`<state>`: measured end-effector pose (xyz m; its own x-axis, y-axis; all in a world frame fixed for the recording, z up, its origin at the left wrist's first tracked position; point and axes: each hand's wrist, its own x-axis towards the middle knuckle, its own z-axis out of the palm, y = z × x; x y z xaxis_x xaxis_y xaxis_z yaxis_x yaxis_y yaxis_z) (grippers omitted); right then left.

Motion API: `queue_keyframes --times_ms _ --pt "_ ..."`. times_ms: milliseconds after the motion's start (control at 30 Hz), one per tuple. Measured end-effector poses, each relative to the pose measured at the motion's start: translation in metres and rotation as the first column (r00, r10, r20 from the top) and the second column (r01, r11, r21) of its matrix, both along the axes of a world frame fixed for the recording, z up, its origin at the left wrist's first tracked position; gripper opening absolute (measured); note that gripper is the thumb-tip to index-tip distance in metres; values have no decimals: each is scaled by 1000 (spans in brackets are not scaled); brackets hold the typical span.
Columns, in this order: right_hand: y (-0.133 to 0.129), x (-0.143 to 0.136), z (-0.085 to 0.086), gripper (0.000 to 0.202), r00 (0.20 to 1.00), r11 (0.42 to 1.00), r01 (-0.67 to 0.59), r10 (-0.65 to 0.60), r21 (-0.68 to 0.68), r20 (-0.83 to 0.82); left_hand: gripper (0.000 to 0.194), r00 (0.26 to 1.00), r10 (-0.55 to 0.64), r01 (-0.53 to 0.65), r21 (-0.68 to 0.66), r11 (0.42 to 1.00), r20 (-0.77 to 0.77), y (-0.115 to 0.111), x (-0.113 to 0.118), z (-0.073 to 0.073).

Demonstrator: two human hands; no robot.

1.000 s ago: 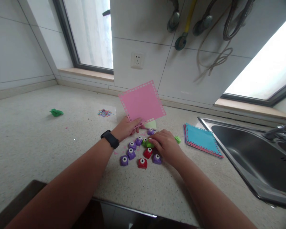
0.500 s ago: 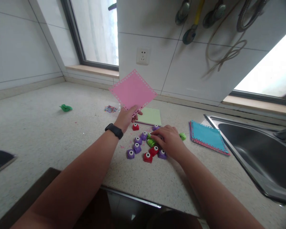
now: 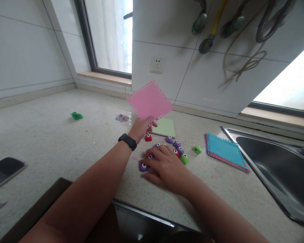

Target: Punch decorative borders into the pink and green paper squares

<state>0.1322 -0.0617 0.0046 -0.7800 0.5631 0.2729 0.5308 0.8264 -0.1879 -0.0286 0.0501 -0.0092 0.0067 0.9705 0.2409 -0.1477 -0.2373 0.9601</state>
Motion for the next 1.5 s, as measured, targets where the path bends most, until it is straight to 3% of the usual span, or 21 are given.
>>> queue_keyframes --times_ms 133,300,467,567,667,767,833,1000,1233,1367,1500 --pt "1 0 -3 21 997 998 -57 58 -7 45 36 1000 1 -1 -14 1000 -23 -1 1 2" --pt "-4 5 4 20 985 979 -172 174 -107 2 40 997 -28 27 -18 999 -66 -2 0 0" --pt "-3 21 6 17 950 945 -174 87 -278 -299 45 990 -76 75 -17 997 -122 -4 2 -4" --pt "8 37 1 17 832 912 -125 -117 -389 -543 48 979 -151 149 -27 989 -138 -7 5 -4" --pt "23 51 -3 21 625 907 -114 -252 -406 -739 48 959 -237 229 -69 971 -154 -10 7 -4" --pt "35 62 -4 27 417 880 -150 -358 -451 -836 49 942 -271 256 -98 962 -200 -13 8 -4" --pt "40 68 -3 33 334 856 -163 -420 -491 -844 49 934 -280 262 -105 959 -222 -14 8 -4" --pt "50 83 -3 44 290 809 -95 -535 -580 -794 49 922 -295 280 -96 955 -252 -17 8 -3" --pt "58 92 -8 42 95 844 -166 -501 -510 -860 49 921 -279 272 -64 960 -273 -18 10 -4" --pt "55 91 -3 46 92 852 -151 -493 -502 -865 48 918 -274 271 -52 961 -286 -17 11 -7" --pt "51 90 -1 42 123 861 -24 -502 -508 -856 47 914 -257 260 -31 965 -313 -17 10 -8"
